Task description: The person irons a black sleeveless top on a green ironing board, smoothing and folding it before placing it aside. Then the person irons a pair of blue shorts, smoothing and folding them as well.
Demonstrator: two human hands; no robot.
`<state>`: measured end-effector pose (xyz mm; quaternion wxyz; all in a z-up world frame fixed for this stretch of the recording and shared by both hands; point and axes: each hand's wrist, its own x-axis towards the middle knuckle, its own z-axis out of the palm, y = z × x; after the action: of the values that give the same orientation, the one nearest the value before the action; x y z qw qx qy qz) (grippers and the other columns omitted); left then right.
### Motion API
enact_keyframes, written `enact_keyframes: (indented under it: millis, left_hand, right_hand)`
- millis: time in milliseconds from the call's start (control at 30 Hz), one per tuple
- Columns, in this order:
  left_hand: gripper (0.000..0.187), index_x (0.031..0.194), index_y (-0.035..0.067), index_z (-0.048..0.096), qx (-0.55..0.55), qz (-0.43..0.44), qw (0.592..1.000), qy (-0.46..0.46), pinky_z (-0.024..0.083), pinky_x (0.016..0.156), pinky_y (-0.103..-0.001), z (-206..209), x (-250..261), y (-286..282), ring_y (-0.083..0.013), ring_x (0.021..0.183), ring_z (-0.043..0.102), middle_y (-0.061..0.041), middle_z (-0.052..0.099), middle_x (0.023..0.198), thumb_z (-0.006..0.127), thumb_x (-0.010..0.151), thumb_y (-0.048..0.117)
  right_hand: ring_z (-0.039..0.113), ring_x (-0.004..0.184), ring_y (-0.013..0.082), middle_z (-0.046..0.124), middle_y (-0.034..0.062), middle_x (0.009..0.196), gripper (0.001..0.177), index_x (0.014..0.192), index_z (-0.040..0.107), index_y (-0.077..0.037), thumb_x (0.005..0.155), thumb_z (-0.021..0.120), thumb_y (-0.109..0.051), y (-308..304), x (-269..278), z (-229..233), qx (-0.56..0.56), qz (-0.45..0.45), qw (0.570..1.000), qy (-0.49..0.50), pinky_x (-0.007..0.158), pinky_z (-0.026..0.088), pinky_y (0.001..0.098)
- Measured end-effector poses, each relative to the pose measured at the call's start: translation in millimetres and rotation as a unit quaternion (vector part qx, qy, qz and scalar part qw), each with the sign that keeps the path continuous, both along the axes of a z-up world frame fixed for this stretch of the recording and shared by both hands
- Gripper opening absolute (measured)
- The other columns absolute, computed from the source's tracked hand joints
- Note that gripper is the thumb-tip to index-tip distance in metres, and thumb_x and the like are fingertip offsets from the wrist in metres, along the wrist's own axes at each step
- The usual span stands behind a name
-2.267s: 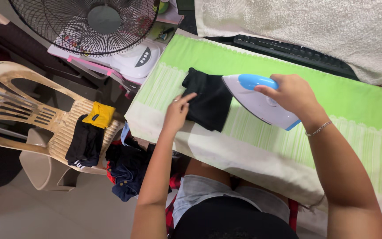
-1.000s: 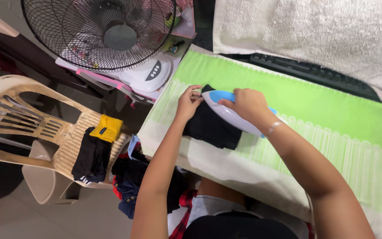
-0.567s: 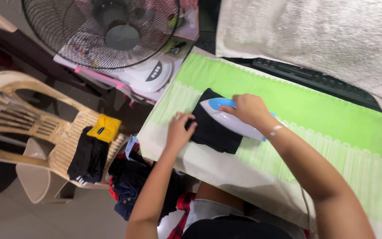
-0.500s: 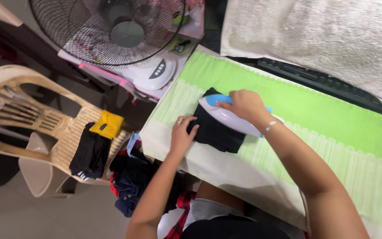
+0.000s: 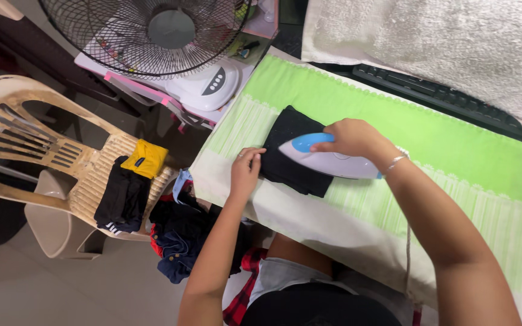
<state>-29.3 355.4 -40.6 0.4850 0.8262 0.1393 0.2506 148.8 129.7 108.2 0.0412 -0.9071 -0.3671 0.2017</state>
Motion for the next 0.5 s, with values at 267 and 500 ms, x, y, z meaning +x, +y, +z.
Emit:
enact_keyframes:
  millis: [267, 500]
  left_hand:
    - [0.036, 0.140, 0.002, 0.054, -0.140, 0.009, 0.971, -0.191, 0.036, 0.120, -0.040, -2, -3, 10, -0.0277, 0.139, 0.049, -0.016, 0.051, 0.149, 0.039, 0.109, 0.014]
    - [0.041, 0.144, 0.002, 0.055, 0.002, -0.028, 0.979, -0.203, 0.031, 0.128, -0.044, 31, -18, 4, -0.0332, 0.151, 0.046, -0.018, 0.051, 0.158, 0.041, 0.110, 0.020]
  right_hand:
    - [0.070, 0.084, 0.0410, 0.074, 0.0168, 0.088, 0.070, 0.105, 0.075, -0.011, 0.079, 0.064, -0.075, 42, -32, -3, 0.087, 0.060, 0.994, -0.029, 0.076, 0.055, 0.0505]
    - [0.071, 0.088, 0.0385, 0.075, 0.0153, 0.089, 0.063, 0.095, 0.079, -0.014, 0.078, 0.064, -0.073, 29, -67, 4, 0.023, 0.167, 0.986, -0.007, 0.076, 0.056, 0.0495]
